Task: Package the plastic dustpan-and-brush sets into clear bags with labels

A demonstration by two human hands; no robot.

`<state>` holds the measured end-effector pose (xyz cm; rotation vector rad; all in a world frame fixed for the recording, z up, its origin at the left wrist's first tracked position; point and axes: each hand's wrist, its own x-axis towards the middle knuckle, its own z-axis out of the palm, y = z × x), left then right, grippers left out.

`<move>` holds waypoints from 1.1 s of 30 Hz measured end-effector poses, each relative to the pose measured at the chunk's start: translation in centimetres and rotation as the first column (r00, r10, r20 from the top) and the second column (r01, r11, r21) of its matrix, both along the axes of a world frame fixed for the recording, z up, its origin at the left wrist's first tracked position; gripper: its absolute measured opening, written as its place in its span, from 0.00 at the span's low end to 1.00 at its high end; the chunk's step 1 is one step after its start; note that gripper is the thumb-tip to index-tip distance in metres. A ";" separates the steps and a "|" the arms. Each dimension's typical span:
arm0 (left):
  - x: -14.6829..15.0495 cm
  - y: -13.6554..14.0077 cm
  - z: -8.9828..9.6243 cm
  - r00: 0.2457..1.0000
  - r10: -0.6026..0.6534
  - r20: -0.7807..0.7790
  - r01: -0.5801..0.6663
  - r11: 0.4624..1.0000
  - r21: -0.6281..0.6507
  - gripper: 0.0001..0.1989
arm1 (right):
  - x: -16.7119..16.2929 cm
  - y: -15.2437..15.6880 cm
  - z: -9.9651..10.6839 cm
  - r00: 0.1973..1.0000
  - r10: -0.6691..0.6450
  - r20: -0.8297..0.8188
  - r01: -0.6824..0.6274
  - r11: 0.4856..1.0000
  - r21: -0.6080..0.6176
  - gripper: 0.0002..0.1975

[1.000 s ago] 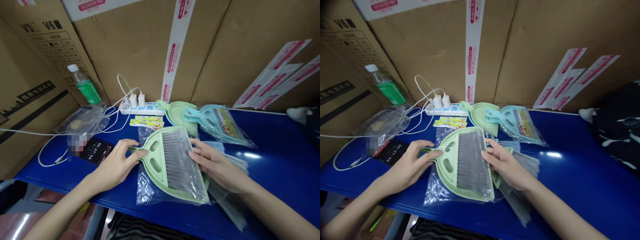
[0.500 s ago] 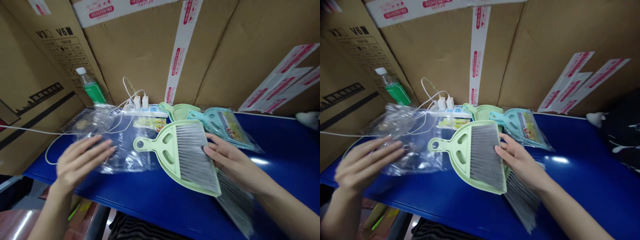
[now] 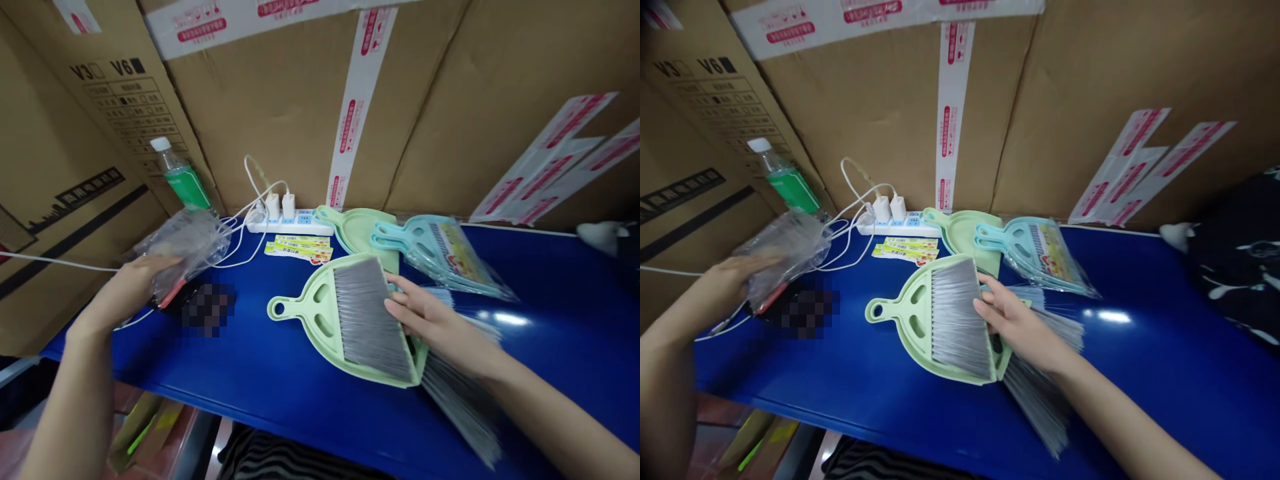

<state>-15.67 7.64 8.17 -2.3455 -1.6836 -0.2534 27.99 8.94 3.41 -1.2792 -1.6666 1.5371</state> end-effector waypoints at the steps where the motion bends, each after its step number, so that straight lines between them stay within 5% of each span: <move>1: 0.6 0.0 0.2 1.000 -0.002 -0.015 0.002 0.999 0.051 0.19 | 0.0 0.0 -0.1 1.000 0.002 0.007 -0.002 1.000 -0.002 0.43; 4: 4.4 -0.4 0.7 0.999 -0.049 0.003 0.048 0.992 0.118 0.19 | 0.2 0.0 -0.4 1.000 0.005 0.026 -0.006 1.000 0.023 0.41; 10: 13.6 -0.4 -1.3 0.922 -0.383 0.051 0.386 0.905 -0.178 0.26 | 0.6 0.0 -1.2 0.998 0.063 -0.023 -0.062 0.998 0.027 0.35; 13: 15.7 0.1 -2.8 0.905 -0.423 0.038 0.420 0.879 -0.225 0.19 | 1.1 0.3 -1.0 0.996 0.085 -0.027 -0.085 0.996 0.028 0.33; 15: 16.3 0.3 -3.2 0.895 -0.442 0.056 0.445 0.878 -0.176 0.18 | 1.5 0.3 -0.4 0.999 0.017 0.051 -0.024 0.988 0.153 0.32; 17: 16.6 0.5 -3.2 0.885 -0.461 0.065 0.466 0.878 -0.107 0.19 | 1.7 0.0 0.3 0.976 -0.157 0.154 0.078 0.903 0.423 0.28; 18: 16.8 0.5 -3.0 0.880 -0.471 0.064 0.475 0.876 -0.082 0.19 | 1.6 -0.4 0.6 0.949 -0.256 0.186 0.105 0.808 0.580 0.25; 21: 17.7 0.7 -2.5 0.869 -0.492 0.051 0.495 0.867 -0.059 0.19 | 0.7 -2.0 1.2 0.910 -0.306 0.278 -0.088 0.513 0.854 0.14; 22: 18.1 0.7 -2.3 0.867 -0.496 0.047 0.498 0.865 -0.055 0.19 | 0.2 -2.5 1.2 0.902 -0.263 0.341 -0.188 0.472 0.861 0.12; 25: 19.0 0.7 -2.2 0.866 -0.500 0.024 0.500 0.865 -0.041 0.19 | -1.1 -3.7 0.7 0.836 -0.250 0.489 -0.348 0.447 0.824 0.11; 30: 19.7 0.3 -2.2 0.846 -0.534 0.000 0.534 0.845 -0.032 0.19 | -1.7 -4.0 0.0 0.821 -0.272 0.502 -0.336 0.481 0.810 0.09; 33: 19.9 0.3 -1.8 0.856 -0.517 -0.004 0.514 0.853 -0.088 0.16 | -1.5 -4.3 0.1 0.812 -0.331 0.480 -0.320 0.435 0.842 0.07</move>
